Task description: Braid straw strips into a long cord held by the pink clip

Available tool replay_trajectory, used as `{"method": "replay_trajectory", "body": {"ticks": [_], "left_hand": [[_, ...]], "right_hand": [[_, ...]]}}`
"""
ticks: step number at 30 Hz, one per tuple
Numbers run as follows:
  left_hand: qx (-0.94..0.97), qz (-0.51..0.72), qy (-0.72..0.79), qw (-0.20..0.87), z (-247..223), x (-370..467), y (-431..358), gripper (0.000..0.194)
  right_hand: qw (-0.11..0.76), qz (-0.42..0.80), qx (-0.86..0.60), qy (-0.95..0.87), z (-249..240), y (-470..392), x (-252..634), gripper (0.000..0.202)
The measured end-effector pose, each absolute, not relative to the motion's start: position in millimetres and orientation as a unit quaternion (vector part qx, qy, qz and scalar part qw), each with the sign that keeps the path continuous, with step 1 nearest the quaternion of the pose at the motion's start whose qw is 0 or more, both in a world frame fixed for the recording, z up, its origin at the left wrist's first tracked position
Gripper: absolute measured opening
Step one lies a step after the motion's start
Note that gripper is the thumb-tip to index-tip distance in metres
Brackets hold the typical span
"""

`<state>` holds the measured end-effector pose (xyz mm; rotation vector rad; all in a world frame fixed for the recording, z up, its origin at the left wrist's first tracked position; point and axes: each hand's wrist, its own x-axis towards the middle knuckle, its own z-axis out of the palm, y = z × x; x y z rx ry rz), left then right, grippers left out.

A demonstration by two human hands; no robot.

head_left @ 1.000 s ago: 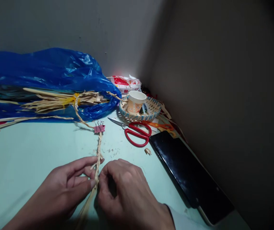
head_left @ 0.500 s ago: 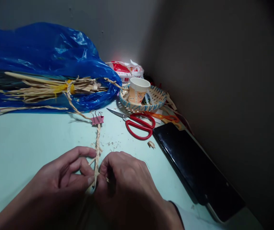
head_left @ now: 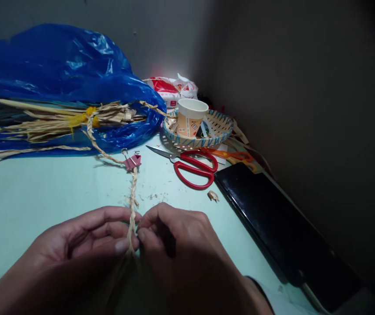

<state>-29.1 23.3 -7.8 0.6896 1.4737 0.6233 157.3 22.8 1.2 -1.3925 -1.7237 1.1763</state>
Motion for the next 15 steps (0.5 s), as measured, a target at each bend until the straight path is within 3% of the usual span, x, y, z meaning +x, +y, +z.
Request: {"method": "replay_trajectory", "body": {"ticks": [8,15], "left_hand": [[0.312,0.272,0.621,0.666,-4,-28,26,0.089],[0.307,0.288,0.59,0.689,-4,-22,25,0.062]], "right_hand": [[0.236,0.567,-0.552,-0.564,17,33,155,0.015],[0.289,0.591,-0.532,-0.533,5,35,151,0.006]]}}
